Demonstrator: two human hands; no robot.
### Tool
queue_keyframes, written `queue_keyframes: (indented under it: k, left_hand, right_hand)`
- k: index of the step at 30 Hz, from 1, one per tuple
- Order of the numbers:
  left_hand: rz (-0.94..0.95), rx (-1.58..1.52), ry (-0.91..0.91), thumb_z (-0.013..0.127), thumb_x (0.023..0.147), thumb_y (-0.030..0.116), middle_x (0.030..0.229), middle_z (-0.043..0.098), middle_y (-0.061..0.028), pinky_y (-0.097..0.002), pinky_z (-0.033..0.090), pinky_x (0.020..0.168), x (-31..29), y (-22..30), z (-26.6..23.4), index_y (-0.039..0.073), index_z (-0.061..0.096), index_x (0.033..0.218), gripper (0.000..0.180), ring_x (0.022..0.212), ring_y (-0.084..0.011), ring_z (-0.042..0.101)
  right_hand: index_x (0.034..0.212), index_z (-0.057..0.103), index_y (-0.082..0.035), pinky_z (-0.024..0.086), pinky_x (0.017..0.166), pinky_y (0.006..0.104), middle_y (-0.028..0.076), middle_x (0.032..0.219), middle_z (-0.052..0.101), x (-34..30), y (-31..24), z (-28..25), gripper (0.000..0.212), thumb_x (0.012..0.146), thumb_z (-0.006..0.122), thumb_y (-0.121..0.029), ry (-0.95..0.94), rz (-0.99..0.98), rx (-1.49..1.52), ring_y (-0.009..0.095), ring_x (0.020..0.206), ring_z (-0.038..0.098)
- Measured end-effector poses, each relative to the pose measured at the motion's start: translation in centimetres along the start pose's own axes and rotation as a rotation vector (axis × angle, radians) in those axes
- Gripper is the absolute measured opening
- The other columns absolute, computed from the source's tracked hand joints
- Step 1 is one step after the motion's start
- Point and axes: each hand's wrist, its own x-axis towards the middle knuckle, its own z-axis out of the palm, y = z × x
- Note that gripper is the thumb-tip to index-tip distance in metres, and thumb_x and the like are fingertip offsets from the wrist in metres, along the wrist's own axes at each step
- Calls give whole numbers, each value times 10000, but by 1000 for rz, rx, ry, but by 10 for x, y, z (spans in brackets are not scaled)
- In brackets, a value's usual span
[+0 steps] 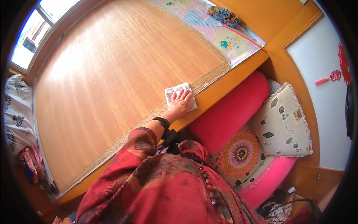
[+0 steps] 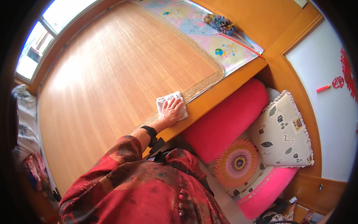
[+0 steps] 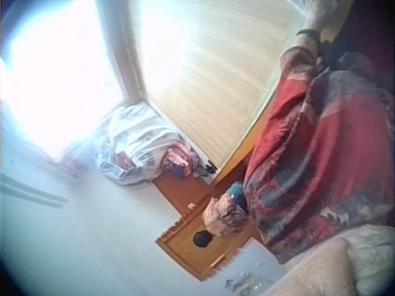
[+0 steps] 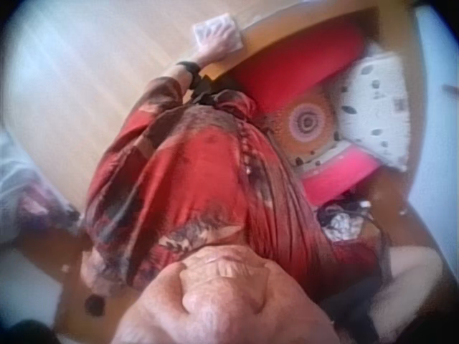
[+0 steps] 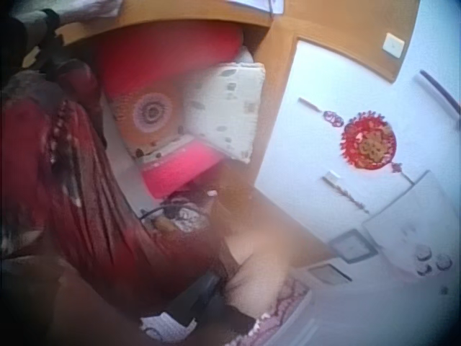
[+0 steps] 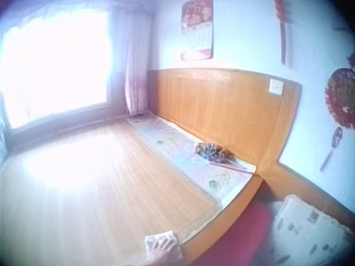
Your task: The person wipes the surface of a wooden mat on a bed and adjacent wall surfaces using a white cloth by hand.
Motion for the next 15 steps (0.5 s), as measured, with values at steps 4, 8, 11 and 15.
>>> queue_keyframes:
  k: [4, 8, 11, 15]
  left_hand:
    - [18, -10, 0, 510, 809, 323, 1391, 257, -81, -481, 107, 1051, -1, 0, 1, 136, 335, 1303, 556, 1309, -295, 164]
    - [-2, -25, -23, 512, 808, 321, 1391, 257, -81, -481, 108, 1050, -1, -1, -3, 138, 337, 1302, 554, 1310, -293, 163]
    - [74, -39, -12, 515, 806, 321, 1391, 257, -81, -482, 110, 1050, 3, 5, 3, 135, 340, 1299, 556, 1310, -294, 163]
    - [17, -13, 3, 522, 798, 324, 1386, 264, -82, -490, 113, 1047, -3, -5, -1, 134, 344, 1296, 562, 1306, -298, 173]
  right_hand:
    - [759, 536, -33, 449, 578, 245, 54, 689, 553, 0, 0, 3, 95, 826, 508, -95, -4, 11, -13, 137, 604, 546]
    - [753, 535, -35, 447, 572, 242, 51, 681, 552, 0, 4, 5, 99, 826, 509, -96, 3, 12, -13, 135, 598, 544]
    - [749, 535, -36, 446, 567, 240, 48, 675, 551, 3, -5, 11, 102, 825, 509, -98, -15, 12, -63, 133, 593, 542]
    - [743, 534, -38, 444, 561, 237, 45, 668, 549, 2, 6, 5, 105, 825, 509, -99, 6, 12, -28, 130, 587, 540]
